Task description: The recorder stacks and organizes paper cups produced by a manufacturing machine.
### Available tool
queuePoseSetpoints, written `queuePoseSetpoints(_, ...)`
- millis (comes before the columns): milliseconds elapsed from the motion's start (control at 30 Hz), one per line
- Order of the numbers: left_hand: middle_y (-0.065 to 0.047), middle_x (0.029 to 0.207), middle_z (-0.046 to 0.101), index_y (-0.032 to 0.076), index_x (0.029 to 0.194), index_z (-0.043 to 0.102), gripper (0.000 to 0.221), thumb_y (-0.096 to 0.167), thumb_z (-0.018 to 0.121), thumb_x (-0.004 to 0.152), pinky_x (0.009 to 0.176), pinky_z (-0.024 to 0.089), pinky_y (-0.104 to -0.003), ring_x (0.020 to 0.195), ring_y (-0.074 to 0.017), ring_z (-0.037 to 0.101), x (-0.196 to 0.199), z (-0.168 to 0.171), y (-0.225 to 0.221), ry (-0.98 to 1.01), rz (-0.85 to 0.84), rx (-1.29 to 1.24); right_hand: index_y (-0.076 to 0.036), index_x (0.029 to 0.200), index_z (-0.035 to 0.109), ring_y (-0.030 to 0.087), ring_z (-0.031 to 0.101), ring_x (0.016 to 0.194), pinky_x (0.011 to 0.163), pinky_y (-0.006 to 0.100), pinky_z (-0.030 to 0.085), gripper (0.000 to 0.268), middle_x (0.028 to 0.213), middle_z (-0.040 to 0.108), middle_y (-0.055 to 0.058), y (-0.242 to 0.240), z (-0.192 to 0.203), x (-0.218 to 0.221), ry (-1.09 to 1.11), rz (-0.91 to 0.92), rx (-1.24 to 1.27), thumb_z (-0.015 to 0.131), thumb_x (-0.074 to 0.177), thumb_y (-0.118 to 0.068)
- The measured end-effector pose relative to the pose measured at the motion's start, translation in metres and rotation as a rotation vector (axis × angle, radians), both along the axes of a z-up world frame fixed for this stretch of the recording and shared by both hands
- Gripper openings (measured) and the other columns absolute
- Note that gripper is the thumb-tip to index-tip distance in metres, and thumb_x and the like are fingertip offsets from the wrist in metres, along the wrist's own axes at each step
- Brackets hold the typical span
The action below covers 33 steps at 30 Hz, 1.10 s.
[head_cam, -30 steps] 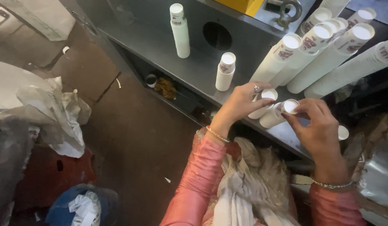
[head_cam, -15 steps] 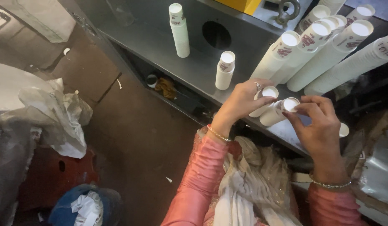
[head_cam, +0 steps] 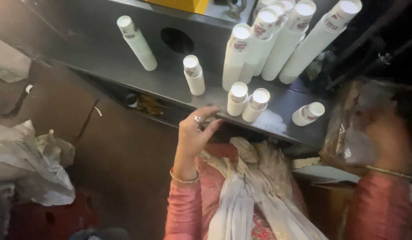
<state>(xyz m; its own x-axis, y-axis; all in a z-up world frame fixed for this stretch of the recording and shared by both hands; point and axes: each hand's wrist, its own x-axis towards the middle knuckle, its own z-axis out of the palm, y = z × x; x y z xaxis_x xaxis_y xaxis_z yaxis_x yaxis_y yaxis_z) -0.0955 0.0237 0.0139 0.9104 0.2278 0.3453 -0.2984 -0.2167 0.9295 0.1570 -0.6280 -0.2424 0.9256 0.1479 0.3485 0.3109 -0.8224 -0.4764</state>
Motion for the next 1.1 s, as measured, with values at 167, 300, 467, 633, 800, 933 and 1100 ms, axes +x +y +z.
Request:
queuePoseSetpoints(167,-0.009,0.106,0.077,-0.001,0.115,0.073,0.026,0.001,0.077,0.089,0.086,0.059,-0.027,0.097,-0.0127,0.073,-0.011,0.005,-0.036,-0.018,-0.068,0.059,-0.004,0.096,0.068,0.032,0.064,0.100,0.086,0.044,0.053,0.015,0.107,0.067,0.014,0.118,0.139,-0.071,-0.087,-0.102,-0.330,0.073,0.098,-0.019)
queuePoseSetpoints(300,-0.008,0.104,0.079,-0.001,0.116,0.073,0.021,0.008,0.070,0.097,0.087,0.061,-0.026,0.096,-0.0115,0.076,-0.005,-0.023,-0.070,0.078,-0.209,-0.024,-0.003,0.100,0.066,0.029,0.070,0.105,0.090,0.041,0.056,0.010,0.112,0.072,0.014,0.158,0.201,-0.106,-0.212,-0.118,-0.238,0.074,0.104,-0.008)
queuePoseSetpoints(467,-0.009,0.100,0.076,0.000,0.118,0.073,0.022,0.015,0.065,0.104,0.085,0.059,-0.028,0.090,-0.0130,0.072,0.012,-0.006,-0.116,0.256,-0.293,-0.085,-0.007,0.102,0.060,0.019,0.071,0.091,0.075,0.033,0.060,0.009,0.110,0.069,0.010,0.267,0.304,-0.204,0.165,0.135,0.645,0.067,0.107,-0.008)
queuePoseSetpoints(633,-0.002,0.110,0.074,-0.001,0.118,0.070,0.025,0.018,0.067,0.102,0.096,0.056,-0.025,0.104,-0.0101,0.070,0.011,-0.034,-0.135,0.203,-0.726,-0.687,-0.003,0.094,0.060,0.017,0.067,0.089,0.073,0.032,0.057,0.007,0.111,0.070,0.013,0.293,0.313,-0.264,0.427,0.228,0.664,0.065,0.098,-0.005)
queuePoseSetpoints(800,-0.002,0.084,0.068,-0.005,0.103,0.072,0.023,0.017,0.075,0.109,0.075,0.048,-0.030,0.080,-0.0081,0.058,-0.008,-0.063,-0.147,0.123,-0.368,-0.404,-0.003,0.098,0.065,0.019,0.071,0.089,0.079,0.030,0.058,0.006,0.101,0.073,0.015,0.330,0.344,-0.303,0.545,0.121,0.800,0.060,0.098,-0.006)
queuePoseSetpoints(933,0.000,0.089,0.073,0.008,0.109,0.074,0.010,0.017,0.071,0.106,0.071,0.055,-0.026,0.077,-0.0097,0.071,-0.031,-0.029,-0.153,-0.096,-0.117,-0.085,-0.006,0.104,0.065,0.016,0.071,0.093,0.081,0.029,0.059,0.011,0.105,0.072,0.011,0.357,0.359,-0.312,0.519,0.121,0.821,0.059,0.095,-0.006)
queuePoseSetpoints(1100,-0.003,0.072,0.061,0.011,0.117,0.075,0.028,0.015,0.078,0.089,0.082,0.046,-0.042,0.075,-0.0252,0.062,-0.037,0.007,-0.146,-0.364,0.064,0.533,-0.001,0.111,0.065,0.011,0.060,0.098,0.084,0.023,0.048,0.009,0.109,0.063,0.005,0.332,0.266,-0.287,0.496,0.363,1.074,0.063,0.102,-0.003)
